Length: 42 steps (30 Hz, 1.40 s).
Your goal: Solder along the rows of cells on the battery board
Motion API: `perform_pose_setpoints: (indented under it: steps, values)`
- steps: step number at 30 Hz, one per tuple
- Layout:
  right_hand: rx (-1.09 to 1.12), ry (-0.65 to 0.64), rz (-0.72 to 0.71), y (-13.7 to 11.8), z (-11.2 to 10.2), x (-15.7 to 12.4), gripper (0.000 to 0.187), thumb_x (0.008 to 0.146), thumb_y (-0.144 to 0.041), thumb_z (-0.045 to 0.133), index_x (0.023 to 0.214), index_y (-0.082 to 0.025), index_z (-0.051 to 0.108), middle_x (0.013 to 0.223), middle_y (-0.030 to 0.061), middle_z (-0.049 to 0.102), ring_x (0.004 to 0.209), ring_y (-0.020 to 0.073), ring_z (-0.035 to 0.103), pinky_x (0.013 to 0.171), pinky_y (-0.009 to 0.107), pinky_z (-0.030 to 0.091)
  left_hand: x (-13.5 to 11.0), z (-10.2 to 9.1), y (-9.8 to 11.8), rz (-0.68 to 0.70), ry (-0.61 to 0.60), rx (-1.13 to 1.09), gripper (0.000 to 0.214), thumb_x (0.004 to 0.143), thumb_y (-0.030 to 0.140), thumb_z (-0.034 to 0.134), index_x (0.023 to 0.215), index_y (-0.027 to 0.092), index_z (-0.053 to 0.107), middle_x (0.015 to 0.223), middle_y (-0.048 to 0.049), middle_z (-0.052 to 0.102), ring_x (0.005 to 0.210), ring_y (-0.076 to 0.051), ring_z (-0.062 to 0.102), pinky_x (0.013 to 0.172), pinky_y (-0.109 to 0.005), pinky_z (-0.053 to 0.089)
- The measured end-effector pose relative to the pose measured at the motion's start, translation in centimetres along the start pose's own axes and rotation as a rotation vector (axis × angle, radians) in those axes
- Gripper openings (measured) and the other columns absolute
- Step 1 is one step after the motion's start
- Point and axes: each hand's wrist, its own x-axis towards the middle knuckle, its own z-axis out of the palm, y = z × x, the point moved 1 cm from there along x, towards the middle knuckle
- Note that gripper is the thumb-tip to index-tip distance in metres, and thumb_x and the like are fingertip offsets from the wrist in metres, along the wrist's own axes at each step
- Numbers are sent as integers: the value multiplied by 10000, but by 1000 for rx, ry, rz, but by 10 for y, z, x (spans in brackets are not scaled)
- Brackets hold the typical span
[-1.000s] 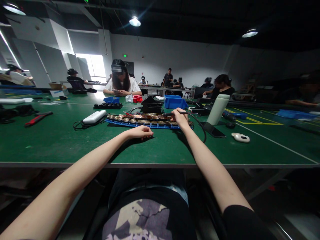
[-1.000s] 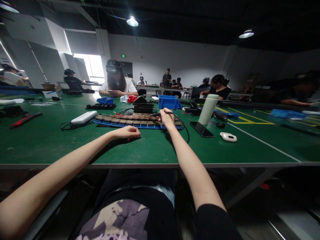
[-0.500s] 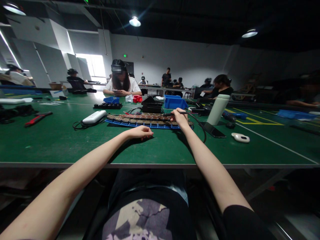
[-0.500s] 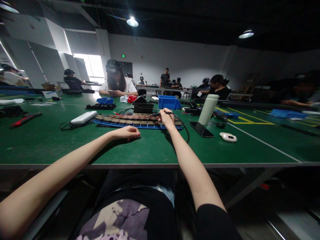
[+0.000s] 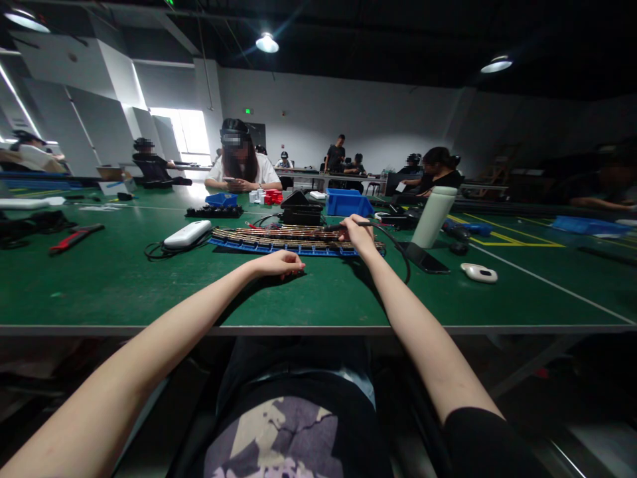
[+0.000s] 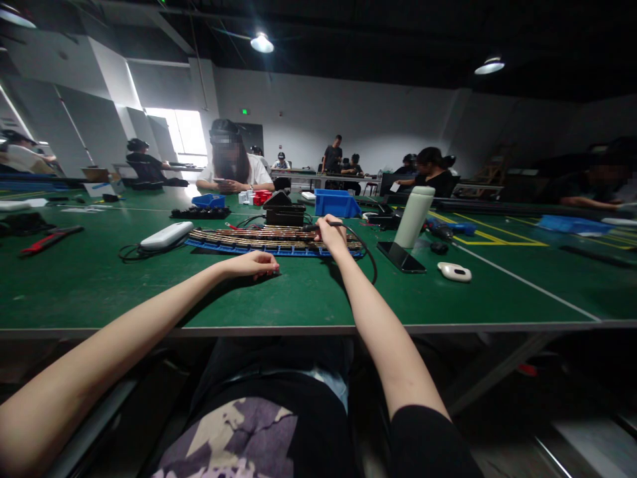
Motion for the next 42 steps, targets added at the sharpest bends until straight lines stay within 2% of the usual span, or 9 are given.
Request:
perform_pose_setpoints:
  steps: [6, 42]
  values:
    - [-21, 6, -37, 0, -1, 0, 200, 690, -264, 512, 511, -187, 468, 401, -57, 487, 374, 98, 524, 387, 174, 378, -1, 0, 0, -7, 4, -3, 524, 655, 650, 619, 767, 143, 543, 661, 16, 505, 552, -81, 459, 479, -203, 381]
    - [-18, 7, 32, -6, -1, -3, 175, 699, -183, 511, 528, -179, 475, 385, -62, 479, 367, 93, 529, 366, 153, 379, 1, 0, -2, 2, 7, -6, 501, 671, 631, 610, 769, 145, 542, 659, 21, 509, 551, -82, 458, 477, -210, 377]
